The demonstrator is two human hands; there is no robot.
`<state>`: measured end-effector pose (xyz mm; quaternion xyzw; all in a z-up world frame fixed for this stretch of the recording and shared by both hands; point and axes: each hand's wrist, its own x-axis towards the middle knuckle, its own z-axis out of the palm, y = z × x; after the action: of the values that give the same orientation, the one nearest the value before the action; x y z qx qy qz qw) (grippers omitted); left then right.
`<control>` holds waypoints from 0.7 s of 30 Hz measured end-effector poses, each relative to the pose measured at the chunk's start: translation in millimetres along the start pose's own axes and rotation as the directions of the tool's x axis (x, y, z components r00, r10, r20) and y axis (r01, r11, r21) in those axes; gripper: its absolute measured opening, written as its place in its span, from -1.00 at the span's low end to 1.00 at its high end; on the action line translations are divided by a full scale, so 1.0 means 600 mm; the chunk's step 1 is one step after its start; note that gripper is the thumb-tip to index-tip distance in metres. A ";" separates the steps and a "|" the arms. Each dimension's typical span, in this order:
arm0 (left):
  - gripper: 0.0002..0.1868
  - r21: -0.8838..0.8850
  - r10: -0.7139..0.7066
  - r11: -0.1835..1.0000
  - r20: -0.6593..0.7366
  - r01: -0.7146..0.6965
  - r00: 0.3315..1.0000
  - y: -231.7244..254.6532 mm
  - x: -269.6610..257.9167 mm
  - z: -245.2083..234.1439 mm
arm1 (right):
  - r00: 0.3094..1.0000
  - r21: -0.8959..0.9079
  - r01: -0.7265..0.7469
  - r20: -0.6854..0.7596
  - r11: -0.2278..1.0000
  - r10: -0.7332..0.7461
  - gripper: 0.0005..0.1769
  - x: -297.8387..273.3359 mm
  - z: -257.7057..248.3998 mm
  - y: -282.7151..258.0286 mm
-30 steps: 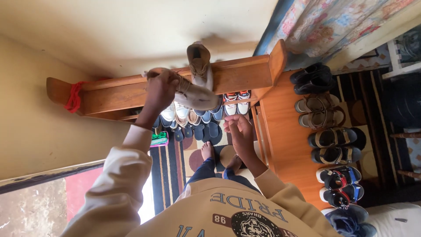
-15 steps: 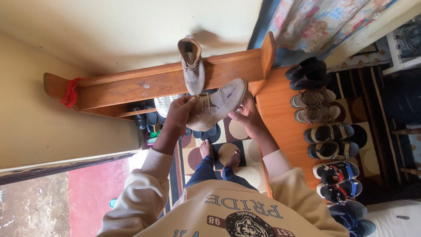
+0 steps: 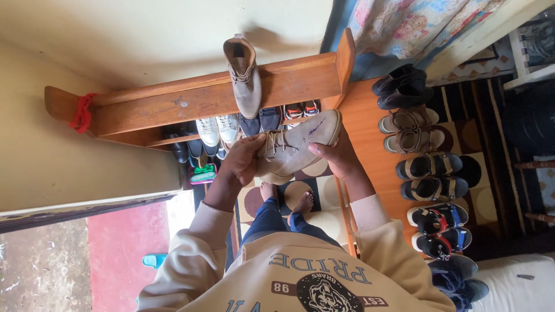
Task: The person picks up shoes from a shoe rack one at a time, adjusts them by hand, and places one onto a nearby table.
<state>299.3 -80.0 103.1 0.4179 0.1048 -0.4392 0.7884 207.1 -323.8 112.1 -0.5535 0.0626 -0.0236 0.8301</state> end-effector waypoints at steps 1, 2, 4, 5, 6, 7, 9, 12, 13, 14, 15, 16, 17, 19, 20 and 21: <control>-0.66 -0.034 -0.027 0.999 -0.012 0.027 1.000 -0.002 -0.006 0.008 | 1.000 -0.009 -0.001 0.005 1.000 0.001 -0.07 -0.001 -0.002 -0.002; -0.65 -0.068 -0.055 0.996 -0.023 0.053 0.998 -0.002 -0.014 0.015 | 1.000 -0.019 -0.003 0.010 1.000 0.003 -0.06 -0.001 -0.004 -0.004; -0.61 -0.116 -0.155 0.981 -0.007 0.153 0.988 0.006 -0.028 0.031 | 1.000 -0.041 -0.015 0.024 0.999 0.016 -0.05 -0.004 -0.010 -0.012; -0.60 -0.130 -0.226 0.965 0.021 0.227 0.974 0.010 -0.037 0.035 | 0.999 -0.055 -0.029 0.035 0.998 0.031 -0.03 -0.007 -0.016 -0.017; -0.58 -0.142 -0.296 0.943 0.050 0.300 0.954 0.013 -0.044 0.040 | 0.998 -0.069 -0.042 0.045 0.997 0.045 -0.02 -0.010 -0.021 -0.020; -0.58 -0.136 -0.287 0.946 0.068 0.294 0.955 0.014 -0.048 0.046 | 0.996 -0.061 -0.043 0.071 0.997 0.047 -0.01 -0.010 -0.024 -0.023; -0.58 -0.124 -0.274 0.950 0.105 0.286 0.956 0.009 -0.056 0.056 | 0.991 -0.044 -0.047 0.120 0.998 0.052 0.03 -0.011 -0.033 -0.027; -0.59 -0.095 -0.162 0.980 0.148 0.177 0.976 -0.001 -0.055 0.067 | 0.984 -0.051 -0.024 0.175 0.998 0.033 0.07 -0.014 -0.050 -0.029; -0.60 -0.053 -0.106 0.992 0.124 0.113 0.987 -0.006 -0.053 0.072 | 0.990 -0.074 0.024 0.139 0.997 -0.014 0.05 -0.014 -0.054 -0.026; -0.62 -0.009 -0.049 0.999 0.102 0.050 0.994 -0.014 -0.049 0.077 | 0.993 -0.098 0.071 0.104 0.993 -0.061 0.03 -0.016 -0.058 -0.022; -0.63 0.036 0.011 0.999 0.081 -0.014 0.997 -0.021 -0.045 0.080 | 0.991 -0.124 0.117 0.071 0.985 -0.109 0.02 -0.017 -0.061 -0.017; -0.66 0.051 0.063 0.997 0.051 -0.065 0.997 -0.029 -0.041 0.082 | 0.982 -0.215 0.145 -0.085 0.966 -0.166 -0.09 -0.022 -0.059 -0.007; -0.69 0.069 0.114 0.991 0.024 -0.116 0.993 -0.040 -0.037 0.085 | 0.944 -0.309 0.156 -0.233 0.938 -0.234 -0.19 -0.032 -0.053 0.006; -0.73 0.115 0.229 0.967 0.008 -0.228 0.973 -0.058 -0.025 0.089 | 0.867 -0.390 0.102 -0.417 0.915 -0.274 -0.39 -0.049 -0.037 0.027; -0.75 0.141 0.290 0.947 0.021 -0.290 0.957 -0.067 -0.019 0.092 | 0.853 -0.378 0.054 -0.464 0.924 -0.240 -0.48 -0.056 -0.026 0.035; -0.77 0.165 0.349 0.922 0.035 -0.349 0.937 -0.077 -0.013 0.095 | 0.836 -0.362 0.006 -0.510 0.932 -0.203 -0.53 -0.059 -0.015 0.038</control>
<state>247.4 -130.4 116.9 0.4941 -0.0106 -0.3000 0.8159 170.3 -319.3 90.6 -0.6641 0.2656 -0.2128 0.6656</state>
